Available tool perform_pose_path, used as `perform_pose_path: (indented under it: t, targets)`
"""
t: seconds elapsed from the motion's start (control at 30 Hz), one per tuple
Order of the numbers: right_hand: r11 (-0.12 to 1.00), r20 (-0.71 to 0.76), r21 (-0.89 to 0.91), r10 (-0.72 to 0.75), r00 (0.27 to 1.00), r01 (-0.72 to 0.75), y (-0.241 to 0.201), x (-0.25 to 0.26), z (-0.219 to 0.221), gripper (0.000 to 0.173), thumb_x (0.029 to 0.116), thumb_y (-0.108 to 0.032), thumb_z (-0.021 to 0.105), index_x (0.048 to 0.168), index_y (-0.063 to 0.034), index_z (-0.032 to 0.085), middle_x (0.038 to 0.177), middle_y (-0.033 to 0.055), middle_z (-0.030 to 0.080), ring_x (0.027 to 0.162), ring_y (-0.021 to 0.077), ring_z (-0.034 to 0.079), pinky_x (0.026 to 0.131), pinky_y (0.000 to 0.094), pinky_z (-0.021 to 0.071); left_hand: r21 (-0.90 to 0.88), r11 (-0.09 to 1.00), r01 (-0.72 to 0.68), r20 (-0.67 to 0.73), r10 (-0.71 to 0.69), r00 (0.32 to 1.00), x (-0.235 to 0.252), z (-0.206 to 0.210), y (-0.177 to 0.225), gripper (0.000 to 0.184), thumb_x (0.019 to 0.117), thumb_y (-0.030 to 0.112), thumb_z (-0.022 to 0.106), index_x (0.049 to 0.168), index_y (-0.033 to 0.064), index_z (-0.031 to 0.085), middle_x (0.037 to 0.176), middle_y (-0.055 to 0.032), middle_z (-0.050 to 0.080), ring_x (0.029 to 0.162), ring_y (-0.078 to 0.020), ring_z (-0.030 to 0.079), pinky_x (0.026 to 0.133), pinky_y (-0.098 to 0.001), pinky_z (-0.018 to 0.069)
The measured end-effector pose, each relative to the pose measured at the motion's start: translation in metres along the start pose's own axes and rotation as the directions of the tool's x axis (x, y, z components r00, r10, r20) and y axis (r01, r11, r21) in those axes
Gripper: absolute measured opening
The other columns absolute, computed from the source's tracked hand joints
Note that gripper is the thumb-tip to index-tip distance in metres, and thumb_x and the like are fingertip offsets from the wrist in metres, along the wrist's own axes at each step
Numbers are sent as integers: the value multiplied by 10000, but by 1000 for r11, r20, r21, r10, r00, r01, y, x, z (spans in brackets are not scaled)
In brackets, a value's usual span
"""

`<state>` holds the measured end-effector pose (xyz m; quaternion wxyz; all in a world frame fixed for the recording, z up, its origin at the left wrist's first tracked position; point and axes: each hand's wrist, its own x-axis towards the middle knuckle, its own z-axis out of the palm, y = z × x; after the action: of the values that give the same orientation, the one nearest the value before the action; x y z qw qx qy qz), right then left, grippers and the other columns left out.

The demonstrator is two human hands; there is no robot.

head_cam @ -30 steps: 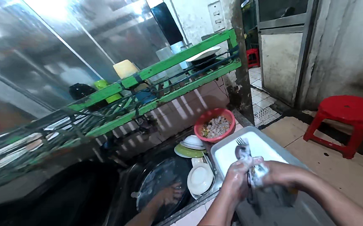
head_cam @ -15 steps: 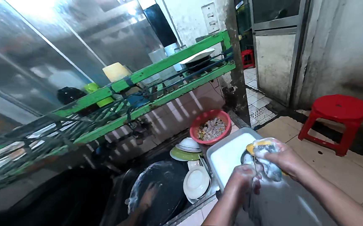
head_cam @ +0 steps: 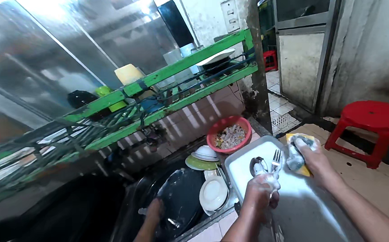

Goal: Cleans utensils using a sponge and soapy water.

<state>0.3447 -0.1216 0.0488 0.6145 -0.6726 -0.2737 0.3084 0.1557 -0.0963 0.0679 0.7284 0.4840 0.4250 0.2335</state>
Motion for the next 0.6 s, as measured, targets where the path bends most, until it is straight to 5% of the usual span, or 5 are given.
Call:
perform_pose_path:
  t: [0.13,0.3,0.37,0.47,0.6]
  targets:
    - [974,306,-218,128,943,-61,-7,-9,5,543,919,-274,740,1399,-93,562,1181,166,682,1063,270,679,938,504,554,-24,999,47,154,-43,987,-7,-2,3,183,1000,71,536,1152,1,608,746,-53,629,529,-97,560,481,-234,492]
    - [995,-23,85,60,998,-58,-16,0,-1,477,1000,-241,659,1420,-77,502,1131,181,672,950,286,677,831,526,561,85,993,83,107,-92,990,-2,-9,-1,171,1059,159,488,1049,46,616,684,2,561,487,-64,486,445,-206,427]
    - [985,38,126,112,993,-116,-17,-13,9,547,1006,-267,650,1478,-104,427,1134,160,665,941,249,684,814,475,582,42,999,35,71,-37,997,3,-4,-1,158,1050,126,489,1064,32,615,646,10,533,471,-55,461,436,-201,403]
    - [989,229,-46,145,963,-138,-17,-28,21,666,934,-273,721,1493,-56,431,1183,172,670,1036,248,691,906,463,580,106,994,12,44,-17,999,7,-4,5,139,1050,127,483,1070,31,582,665,3,542,483,-56,472,450,-203,412]
    - [919,356,-391,198,913,-47,-47,-21,-2,543,934,-291,753,1380,-51,559,1165,198,674,1073,312,666,958,546,526,323,943,-85,42,75,996,13,-25,15,256,1046,252,545,1086,26,659,769,8,604,574,-55,509,533,-229,443]
